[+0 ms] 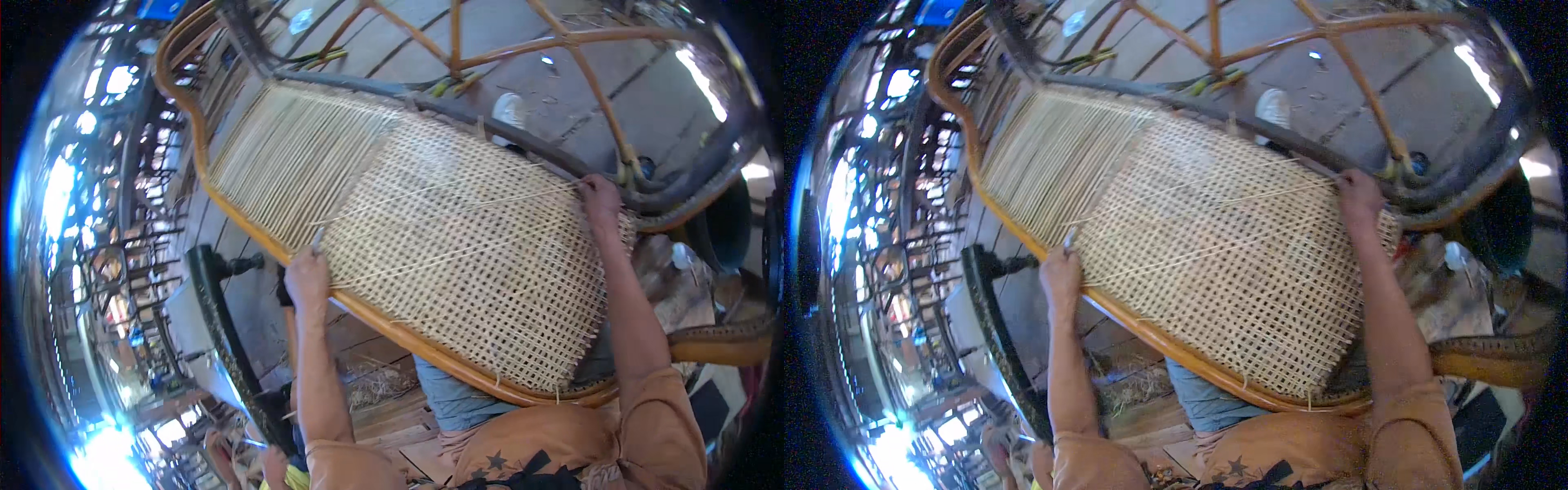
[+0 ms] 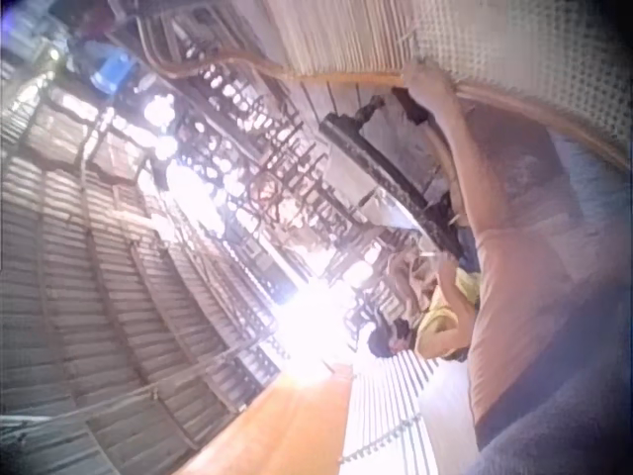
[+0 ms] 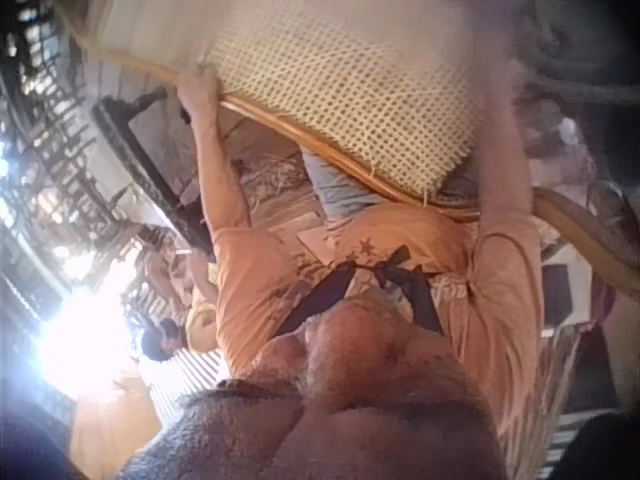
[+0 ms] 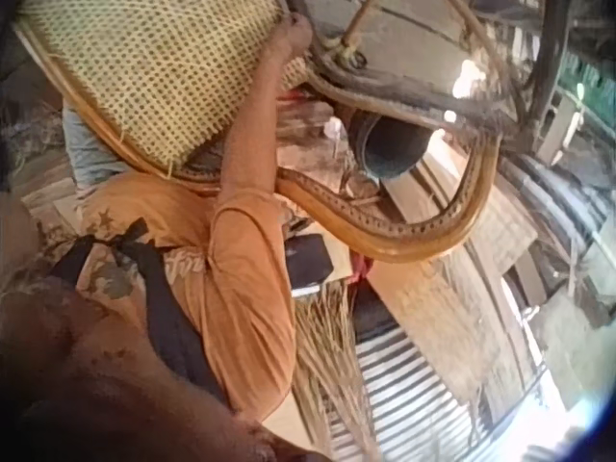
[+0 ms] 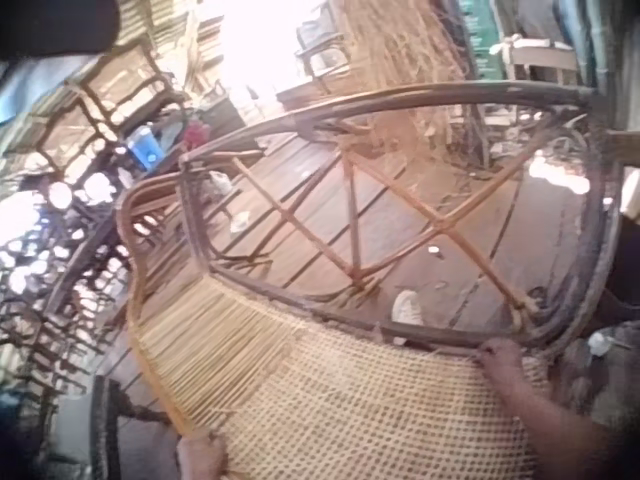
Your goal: The recorder is weaving and securing a rattan or cane mesh into a wooden chair frame.
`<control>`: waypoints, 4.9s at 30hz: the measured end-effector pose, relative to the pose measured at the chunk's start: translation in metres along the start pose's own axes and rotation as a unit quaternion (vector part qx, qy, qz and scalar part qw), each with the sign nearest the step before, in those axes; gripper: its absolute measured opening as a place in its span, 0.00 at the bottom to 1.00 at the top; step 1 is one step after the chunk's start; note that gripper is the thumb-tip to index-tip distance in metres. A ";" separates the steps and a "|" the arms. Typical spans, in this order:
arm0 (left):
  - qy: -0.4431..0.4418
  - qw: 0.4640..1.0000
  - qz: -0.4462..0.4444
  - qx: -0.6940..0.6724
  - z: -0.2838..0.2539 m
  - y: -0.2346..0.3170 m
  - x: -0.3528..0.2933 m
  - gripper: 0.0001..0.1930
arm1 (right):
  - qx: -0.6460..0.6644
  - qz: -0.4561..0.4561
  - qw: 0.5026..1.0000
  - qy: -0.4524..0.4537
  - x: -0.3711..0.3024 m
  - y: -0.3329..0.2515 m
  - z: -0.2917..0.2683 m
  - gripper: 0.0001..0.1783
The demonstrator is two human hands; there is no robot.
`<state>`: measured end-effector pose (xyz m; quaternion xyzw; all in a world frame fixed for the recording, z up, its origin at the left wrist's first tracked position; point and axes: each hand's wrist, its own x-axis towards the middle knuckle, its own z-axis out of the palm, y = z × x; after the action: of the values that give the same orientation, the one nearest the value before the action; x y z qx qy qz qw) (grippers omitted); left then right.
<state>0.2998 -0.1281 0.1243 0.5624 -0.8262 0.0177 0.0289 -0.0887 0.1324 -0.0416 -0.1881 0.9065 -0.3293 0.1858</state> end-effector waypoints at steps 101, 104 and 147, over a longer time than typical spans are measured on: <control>-0.324 0.898 0.282 0.092 0.029 0.215 0.029 0.14 | 0.014 -0.124 0.947 -0.296 -0.046 -0.113 0.018 0.10; -0.346 0.868 0.314 0.170 0.027 0.234 0.033 0.12 | -0.006 -0.088 0.947 -0.310 -0.046 -0.108 0.023 0.09; -0.248 0.878 0.381 0.149 -0.006 0.186 0.046 0.20 | 0.090 -0.198 0.956 -0.195 -0.068 -0.135 0.049 0.10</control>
<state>0.1104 -0.1024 0.1343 0.1880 -0.9443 0.0101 -0.2700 0.0215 0.0422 0.0278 -0.4068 0.7636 -0.3970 0.3064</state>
